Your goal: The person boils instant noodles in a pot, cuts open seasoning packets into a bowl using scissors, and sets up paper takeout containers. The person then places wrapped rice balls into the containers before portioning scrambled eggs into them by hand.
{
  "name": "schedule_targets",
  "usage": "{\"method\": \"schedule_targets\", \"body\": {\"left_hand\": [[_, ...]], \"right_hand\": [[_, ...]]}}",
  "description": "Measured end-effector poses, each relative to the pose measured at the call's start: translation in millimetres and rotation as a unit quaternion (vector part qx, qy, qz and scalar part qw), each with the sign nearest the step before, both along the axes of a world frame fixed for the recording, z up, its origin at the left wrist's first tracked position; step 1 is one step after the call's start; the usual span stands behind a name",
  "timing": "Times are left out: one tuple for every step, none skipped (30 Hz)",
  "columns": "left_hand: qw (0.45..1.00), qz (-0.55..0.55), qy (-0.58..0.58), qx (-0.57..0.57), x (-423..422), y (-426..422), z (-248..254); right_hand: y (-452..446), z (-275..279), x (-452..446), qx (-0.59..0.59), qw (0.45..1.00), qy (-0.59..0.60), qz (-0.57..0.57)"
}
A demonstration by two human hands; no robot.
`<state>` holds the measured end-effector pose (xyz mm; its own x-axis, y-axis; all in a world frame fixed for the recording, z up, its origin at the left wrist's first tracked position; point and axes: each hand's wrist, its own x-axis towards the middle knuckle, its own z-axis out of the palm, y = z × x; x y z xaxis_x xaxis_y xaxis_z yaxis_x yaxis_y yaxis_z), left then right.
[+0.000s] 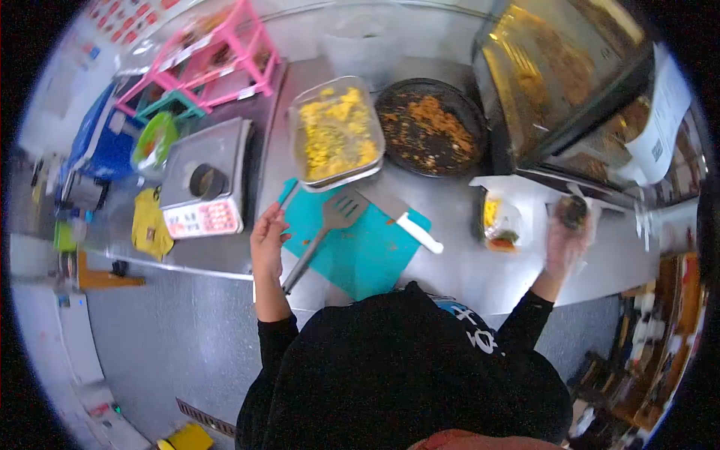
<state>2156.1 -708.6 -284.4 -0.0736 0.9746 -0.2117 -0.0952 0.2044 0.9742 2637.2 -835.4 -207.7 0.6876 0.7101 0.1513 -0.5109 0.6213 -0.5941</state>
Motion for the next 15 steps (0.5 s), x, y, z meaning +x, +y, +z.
{"method": "schedule_targets", "body": {"left_hand": [[1.0,0.013,0.001,-0.015,-3,-4,3],[1.0,0.012,-0.011,-0.012,-8,-8,3],[1.0,0.013,-0.01,-0.012,-11,-12,3],[1.0,0.012,-0.009,-0.01,-13,-15,4],[1.0,0.013,-0.012,-0.006,-16,-18,3],[1.0,0.013,-0.005,-0.012,-18,-22,4],[1.0,0.015,-0.004,-0.01,-20,-28,6],[1.0,0.015,-0.003,-0.007,-19,-33,8],[1.0,0.021,-0.003,0.001,-21,-36,7],[1.0,0.01,0.014,0.002,-23,-40,5],[0.999,-0.002,0.032,0.002,-24,-43,4],[0.999,0.003,0.035,0.005,-20,-43,7],[0.996,-0.02,0.073,0.038,-13,-43,11],[0.991,-0.045,0.11,0.068,-3,-42,14],[0.99,-0.05,0.111,0.067,13,-40,15]], "right_hand": [[24,-2,-27,-0.016,0.994,0.075,0.078],[49,0,-68,-0.094,0.987,-0.034,0.127],[74,3,-109,-0.166,0.957,-0.167,0.169],[100,6,-151,-0.214,0.909,-0.295,0.203],[138,-17,-175,-0.194,0.857,-0.435,0.197],[176,-39,-199,-0.162,0.795,-0.559,0.169],[199,-45,-225,-0.15,0.748,-0.624,0.167],[220,-52,-242,-0.137,0.697,-0.685,0.161],[238,-62,-255,-0.127,0.697,-0.687,0.16],[254,-73,-266,-0.165,0.619,-0.753,0.151],[261,-77,-275,-0.203,0.533,-0.81,0.139],[261,-74,-281,-0.197,0.535,-0.81,0.139],[260,-73,-287,-0.186,0.559,-0.805,0.078],[257,-73,-290,-0.177,0.579,-0.796,0.017],[253,-76,-295,-0.181,0.58,-0.794,0.016]]}}
